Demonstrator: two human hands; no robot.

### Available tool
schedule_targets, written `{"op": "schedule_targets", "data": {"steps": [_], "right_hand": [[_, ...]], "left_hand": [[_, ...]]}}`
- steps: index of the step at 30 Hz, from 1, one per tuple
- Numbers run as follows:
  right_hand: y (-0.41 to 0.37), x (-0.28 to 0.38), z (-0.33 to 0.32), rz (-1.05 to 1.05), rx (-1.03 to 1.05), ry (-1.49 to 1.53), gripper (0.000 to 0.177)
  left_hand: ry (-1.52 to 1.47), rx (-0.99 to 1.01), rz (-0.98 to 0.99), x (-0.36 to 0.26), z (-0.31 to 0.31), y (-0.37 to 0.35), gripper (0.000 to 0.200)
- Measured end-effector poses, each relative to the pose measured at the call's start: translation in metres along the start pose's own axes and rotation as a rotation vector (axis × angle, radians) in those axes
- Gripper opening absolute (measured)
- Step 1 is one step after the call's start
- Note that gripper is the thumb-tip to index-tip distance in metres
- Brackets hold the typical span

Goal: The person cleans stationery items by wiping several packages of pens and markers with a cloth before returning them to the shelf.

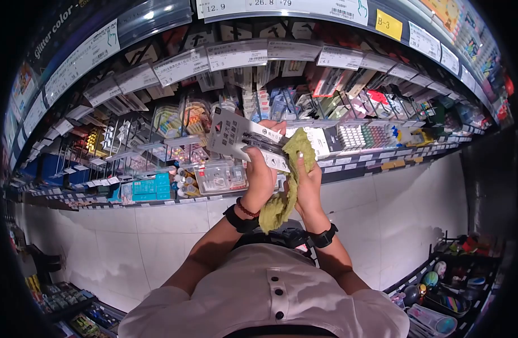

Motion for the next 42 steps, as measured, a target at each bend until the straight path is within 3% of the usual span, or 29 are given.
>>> {"op": "schedule_targets", "data": {"steps": [2, 5, 6, 9, 11, 15, 21, 24, 25, 26, 28, 30, 33, 38, 42], "right_hand": [[0.008, -0.014, -0.005, -0.197, -0.038, -0.141, 0.017], [-0.005, -0.015, -0.006, -0.39, 0.111, -0.544, 0.013], [-0.003, -0.022, -0.011, -0.541, 0.181, -0.817, 0.017], [-0.004, -0.018, -0.021, -0.42, 0.263, -0.933, 0.019], [0.008, -0.028, -0.052, -0.337, 0.131, -1.055, 0.025], [0.019, -0.055, -0.147, -0.205, -0.074, -1.248, 0.029], [0.024, -0.073, -0.218, -0.008, -0.22, -1.386, 0.028], [0.041, -0.073, -0.212, 0.153, -0.202, -1.401, 0.03], [0.051, -0.08, -0.211, 0.129, -0.194, -1.384, 0.03], [0.063, -0.09, -0.21, 0.105, -0.186, -1.368, 0.031], [0.089, -0.103, -0.202, 0.048, -0.175, -1.359, 0.031], [0.113, -0.109, -0.182, 0.03, -0.139, -1.426, 0.033], [0.148, -0.129, -0.167, -0.017, -0.06, -1.475, 0.041], [0.175, -0.149, -0.154, 0.224, -0.088, -1.502, 0.057], [0.182, -0.151, -0.156, 0.263, -0.057, -1.433, 0.046]], "left_hand": [[-0.073, -0.04, -0.037, -0.009, 0.0, 0.003, 0.075], [-0.198, -0.132, -0.116, -0.023, -0.013, 0.012, 0.079], [-0.201, -0.155, -0.124, -0.03, -0.017, 0.016, 0.079], [-0.129, -0.184, -0.158, -0.042, -0.059, 0.035, 0.074], [0.075, -0.221, -0.143, -0.064, -0.08, 0.045, 0.063], [0.318, -0.101, -0.107, -0.119, -0.102, 0.06, 0.044], [0.161, -0.041, 0.092, -0.144, -0.125, 0.096, 0.028], [0.115, -0.279, 0.174, -0.135, -0.14, 0.112, 0.022], [0.392, -0.367, 0.235, -0.133, -0.142, 0.11, 0.021], [1.017, -0.371, 0.44, -0.139, -0.142, 0.104, 0.02], [1.175, -0.36, 0.509, -0.145, -0.141, 0.101, 0.017], [0.228, -0.349, 0.269, -0.145, -0.135, 0.111, 0.016], [0.251, -0.398, 0.419, -0.148, -0.123, 0.105, 0.015], [0.315, -0.408, 0.513, -0.151, -0.132, 0.101, 0.017], [0.233, -0.342, 0.489, -0.151, -0.144, 0.11, 0.02]]}}
Point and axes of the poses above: each hand's wrist, its own y-axis towards the middle knuckle, its own z-axis out of the palm, x = y × z, the point moved 1 cm from there along y, towards the middle knuckle, and after that the axes turned 7 degrees about -z, right-handed, at the moved point
